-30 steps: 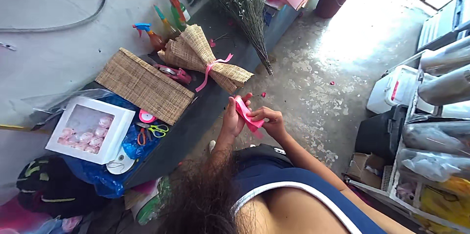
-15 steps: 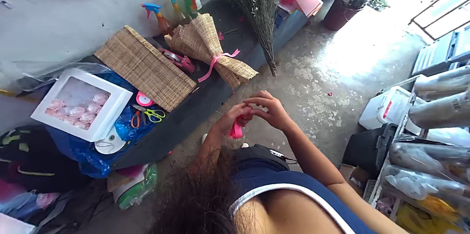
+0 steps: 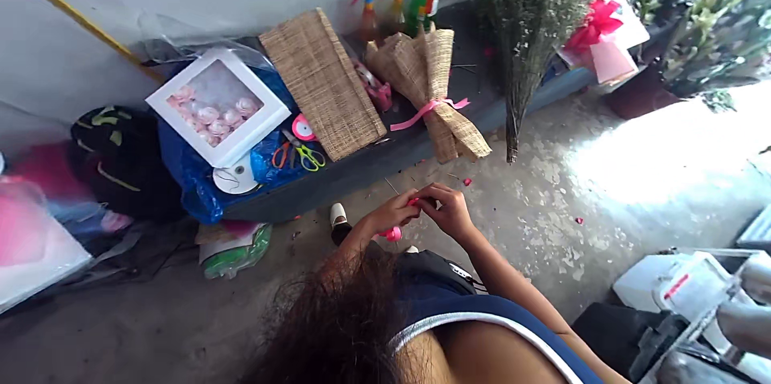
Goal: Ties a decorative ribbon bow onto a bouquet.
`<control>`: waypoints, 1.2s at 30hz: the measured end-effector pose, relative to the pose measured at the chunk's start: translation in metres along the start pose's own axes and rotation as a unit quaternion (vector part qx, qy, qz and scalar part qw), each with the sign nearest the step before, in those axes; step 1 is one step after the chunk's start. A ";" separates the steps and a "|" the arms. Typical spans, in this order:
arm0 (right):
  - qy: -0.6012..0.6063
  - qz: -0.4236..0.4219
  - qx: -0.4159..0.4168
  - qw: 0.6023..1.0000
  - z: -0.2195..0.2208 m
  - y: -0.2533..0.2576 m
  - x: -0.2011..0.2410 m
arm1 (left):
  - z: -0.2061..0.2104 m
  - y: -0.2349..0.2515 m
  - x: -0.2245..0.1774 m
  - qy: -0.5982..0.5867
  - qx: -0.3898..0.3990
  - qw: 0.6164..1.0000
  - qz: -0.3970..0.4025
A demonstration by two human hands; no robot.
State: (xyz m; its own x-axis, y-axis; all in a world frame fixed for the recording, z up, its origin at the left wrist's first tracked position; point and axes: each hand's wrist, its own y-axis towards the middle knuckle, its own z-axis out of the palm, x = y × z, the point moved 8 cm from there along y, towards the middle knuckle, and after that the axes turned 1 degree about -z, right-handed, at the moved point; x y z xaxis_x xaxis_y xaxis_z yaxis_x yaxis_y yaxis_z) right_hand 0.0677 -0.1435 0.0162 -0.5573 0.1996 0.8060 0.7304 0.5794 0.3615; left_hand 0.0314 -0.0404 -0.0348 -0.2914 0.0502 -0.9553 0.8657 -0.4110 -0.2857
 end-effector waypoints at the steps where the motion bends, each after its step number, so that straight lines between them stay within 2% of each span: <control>1: 0.007 0.015 -0.004 1.000 0.011 0.011 -0.007 | -0.019 -0.004 0.004 0.064 -0.044 0.997 0.013; 3: 0.027 0.053 0.020 0.998 0.041 0.035 -0.019 | -0.054 -0.017 0.012 0.177 -0.129 0.975 0.025; 5: 0.067 0.127 0.092 0.985 0.087 0.063 -0.033 | -0.090 -0.034 0.029 0.221 -0.187 0.957 -0.004; 6: 0.102 0.187 0.150 0.965 0.115 0.076 -0.043 | -0.110 -0.044 0.043 0.221 -0.213 0.951 -0.029; 8: 0.182 0.309 0.251 0.899 0.180 0.099 -0.071 | -0.151 -0.067 0.068 0.196 -0.273 0.939 -0.075; 9: 0.181 0.348 0.284 0.875 0.212 0.110 -0.088 | -0.171 -0.082 0.078 0.172 -0.307 0.931 -0.095; 10: 0.137 0.364 0.301 0.871 0.241 0.123 -0.107 | -0.190 -0.096 0.083 0.145 -0.338 0.923 -0.113; 13: -0.033 0.342 0.318 0.884 0.320 0.160 -0.162 | -0.233 -0.131 0.089 0.013 -0.399 0.906 -0.138; 17: -0.155 0.395 0.355 0.833 0.379 0.182 -0.182 | -0.276 -0.149 0.078 -0.153 -0.425 0.890 -0.060; 22: -0.166 0.437 0.332 0.820 0.377 0.191 -0.177 | -0.317 -0.152 0.075 -0.244 -0.424 0.872 -0.036; 24: -0.104 0.444 0.320 0.831 0.369 0.186 -0.185 | -0.328 -0.148 0.073 -0.269 -0.414 0.869 -0.028; 27: 0.057 0.447 0.267 0.852 0.343 0.165 -0.182 | -0.338 -0.134 0.066 -0.306 -0.388 0.869 -0.009; 29: 0.168 0.416 0.199 0.871 0.320 0.157 -0.163 | -0.345 -0.120 0.064 -0.323 -0.365 0.873 0.003; 31: 0.224 0.386 0.160 0.881 0.295 0.157 -0.137 | -0.349 -0.104 0.061 -0.321 -0.343 0.883 0.013; 36: 0.208 0.340 0.170 0.901 0.281 0.157 -0.080 | -0.356 -0.078 0.061 -0.264 -0.328 0.907 0.000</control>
State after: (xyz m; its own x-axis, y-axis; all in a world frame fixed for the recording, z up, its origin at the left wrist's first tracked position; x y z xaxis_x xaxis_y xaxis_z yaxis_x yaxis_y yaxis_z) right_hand 0.1158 0.1531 -0.1232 0.2209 0.3283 0.9184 0.6442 0.6579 -0.3901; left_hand 0.0912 0.3183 -0.0982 -0.2960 -0.4644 -0.8347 0.8706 0.2285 -0.4358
